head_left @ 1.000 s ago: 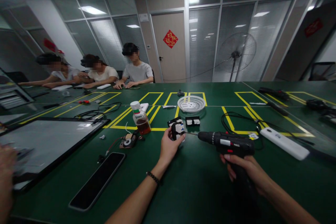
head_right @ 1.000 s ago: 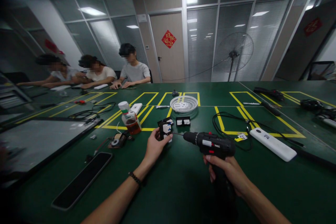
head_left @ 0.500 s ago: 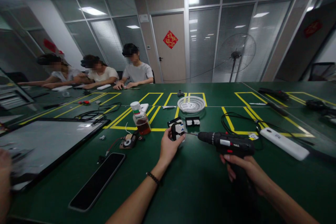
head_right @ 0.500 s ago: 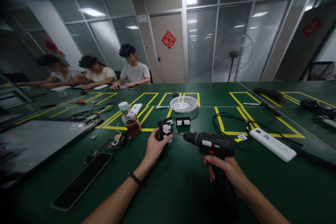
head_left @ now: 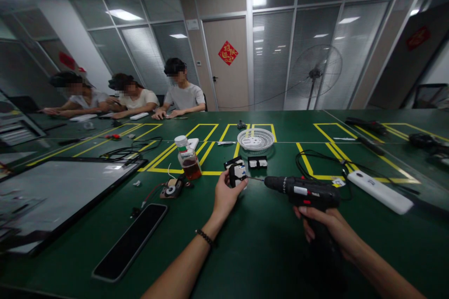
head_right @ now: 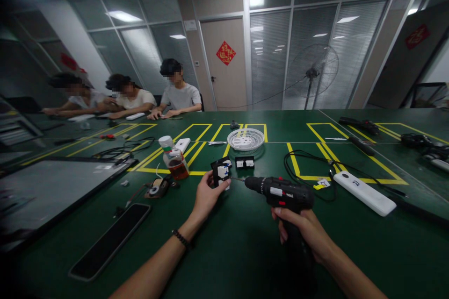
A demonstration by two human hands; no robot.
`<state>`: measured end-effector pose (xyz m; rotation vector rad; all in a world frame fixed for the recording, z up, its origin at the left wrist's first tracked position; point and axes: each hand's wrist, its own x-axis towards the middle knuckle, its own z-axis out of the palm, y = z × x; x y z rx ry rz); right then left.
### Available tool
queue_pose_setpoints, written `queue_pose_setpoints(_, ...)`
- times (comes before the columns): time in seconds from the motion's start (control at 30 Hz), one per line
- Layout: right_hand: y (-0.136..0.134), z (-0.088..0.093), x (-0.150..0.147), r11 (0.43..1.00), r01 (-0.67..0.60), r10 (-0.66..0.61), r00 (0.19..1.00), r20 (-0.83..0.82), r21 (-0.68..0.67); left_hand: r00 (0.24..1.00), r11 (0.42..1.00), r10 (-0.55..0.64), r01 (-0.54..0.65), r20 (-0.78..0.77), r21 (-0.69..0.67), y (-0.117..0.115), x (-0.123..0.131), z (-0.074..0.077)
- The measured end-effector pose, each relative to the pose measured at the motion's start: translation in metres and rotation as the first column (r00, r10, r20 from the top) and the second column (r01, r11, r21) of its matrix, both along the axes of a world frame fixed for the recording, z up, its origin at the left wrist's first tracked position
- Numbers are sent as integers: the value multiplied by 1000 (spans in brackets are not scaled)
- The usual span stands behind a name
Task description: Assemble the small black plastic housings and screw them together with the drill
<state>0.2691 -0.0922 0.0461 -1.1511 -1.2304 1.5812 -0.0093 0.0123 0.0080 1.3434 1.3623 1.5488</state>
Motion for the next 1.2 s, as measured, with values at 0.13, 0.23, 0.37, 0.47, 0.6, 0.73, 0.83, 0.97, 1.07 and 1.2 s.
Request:
queue_pose_setpoints(0.13, 0, 0, -1, 1000, 4, -4, 1000, -24, -10, 1000, 1000, 7, -7, 1, 3, 0, 0, 0)
queue_pose_setpoints(0.23, 0, 1, -1, 1000, 2, -3, 1000, -25, -12, 1000, 1000, 3, -3, -10, 4, 0, -1, -1)
queue_pose_setpoints(0.37, 0, 2, -1, 1000, 1, -1, 1000, -19, -10, 1000, 1000, -9, 9, -27, 10, 2, -1, -4)
queue_pose_setpoints(0.47, -1, 2, 0, 1000, 10, -10, 1000, -4, -7, 1000, 1000, -12, 12, -2, 12, 2, -1, -5)
queue_pose_setpoints(0.6, -1, 3, -1, 1000, 12, -12, 1000, -8, -12, 1000, 1000, -3, 3, 6, 5, 2, -1, -4)
queue_pose_setpoints(0.73, -1, 3, -2, 1000, 17, -17, 999, -29, -16, 1000, 1000, -13, 13, 12, 5, 2, -2, -4)
queue_pose_setpoints(0.83, -1, 3, -1, 1000, 1, -2, 1000, -29, -17, 1000, 1000, -13, 13, -3, 13, 2, -2, -5)
queue_pose_setpoints(0.97, 0, 2, 1, 1000, -9, 9, 1000, -13, 0, 1000, 1000, -10, 10, -19, 12, 1, -3, -4)
queue_pose_setpoints(1.07, -1, 1, 1, 1000, -12, 12, 1000, -8, 4, 1000, 1000, -6, 6, -21, 9, 1, -3, -3)
queue_pose_setpoints(1.2, -1, 0, 1, 1000, -5, 5, 1000, -17, -5, 1000, 1000, -8, 8, -17, 14, 2, -2, -5)
